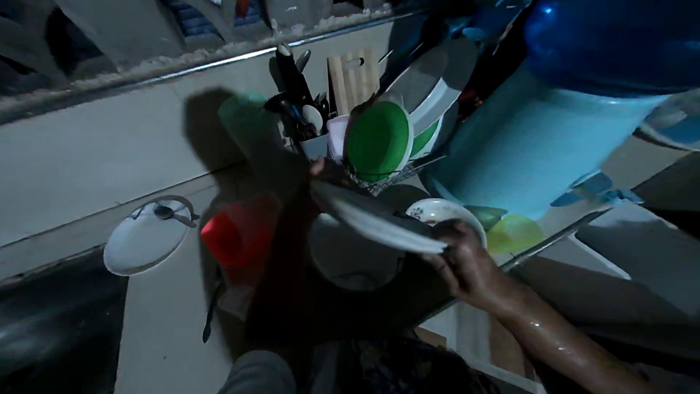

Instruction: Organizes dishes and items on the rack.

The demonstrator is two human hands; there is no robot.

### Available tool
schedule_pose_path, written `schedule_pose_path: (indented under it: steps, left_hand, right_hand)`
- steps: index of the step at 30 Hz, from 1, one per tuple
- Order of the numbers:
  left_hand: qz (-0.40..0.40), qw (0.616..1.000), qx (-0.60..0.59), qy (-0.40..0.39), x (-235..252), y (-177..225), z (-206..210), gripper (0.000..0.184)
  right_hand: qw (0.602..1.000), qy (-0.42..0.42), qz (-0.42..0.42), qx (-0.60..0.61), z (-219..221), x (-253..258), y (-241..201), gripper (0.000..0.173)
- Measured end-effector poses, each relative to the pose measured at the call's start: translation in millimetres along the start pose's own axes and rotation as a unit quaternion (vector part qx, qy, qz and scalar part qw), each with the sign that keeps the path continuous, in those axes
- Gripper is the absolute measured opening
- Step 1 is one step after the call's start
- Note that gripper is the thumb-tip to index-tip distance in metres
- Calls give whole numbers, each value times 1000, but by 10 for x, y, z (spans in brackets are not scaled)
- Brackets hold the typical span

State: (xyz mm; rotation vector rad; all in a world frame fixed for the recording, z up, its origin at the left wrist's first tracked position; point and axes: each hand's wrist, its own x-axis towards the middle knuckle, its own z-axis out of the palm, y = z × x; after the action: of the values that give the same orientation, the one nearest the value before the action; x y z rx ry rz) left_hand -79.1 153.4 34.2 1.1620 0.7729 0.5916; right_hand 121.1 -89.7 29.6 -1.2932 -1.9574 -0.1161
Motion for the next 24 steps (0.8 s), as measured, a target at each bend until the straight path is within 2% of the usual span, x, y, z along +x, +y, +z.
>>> schedule_pose_path:
  steps: [2,4,5,7,10,13,17,24]
  left_hand:
    - [-60,973,214,-66,38,101,-53,54]
    - [-114,932,335,-77,93,43,-102,42]
    - [-91,928,356,-61,108,-91,-217,39]
    - [-20,925,369,-87,76,-265,-407,34]
    - [28,917,384,-104,19,-374,-487,33]
    - [7,892,439,-105,92,-413,-448,32]
    - [20,876,475,-82,162,-459,-395,29]
    - [7,850,527,1,221,-490,-259,32]
  right_hand:
    - [1000,-16,-11,-3,167,-192,-37,23]
    - [1000,-14,-16,-5,356,-354,-9,22]
    - [1000,-8,-16,-5,441,-424,20,19]
    - [1000,3,-20,0,587,-544,89,12]
    - [998,30,-24,45,761,-675,150,13]
    - [997,4,17,73,814,-736,97,16]
    - [990,-57,82,97,822,-755,61,18]
    - [993,-43,70,89,956,-790,189,19]
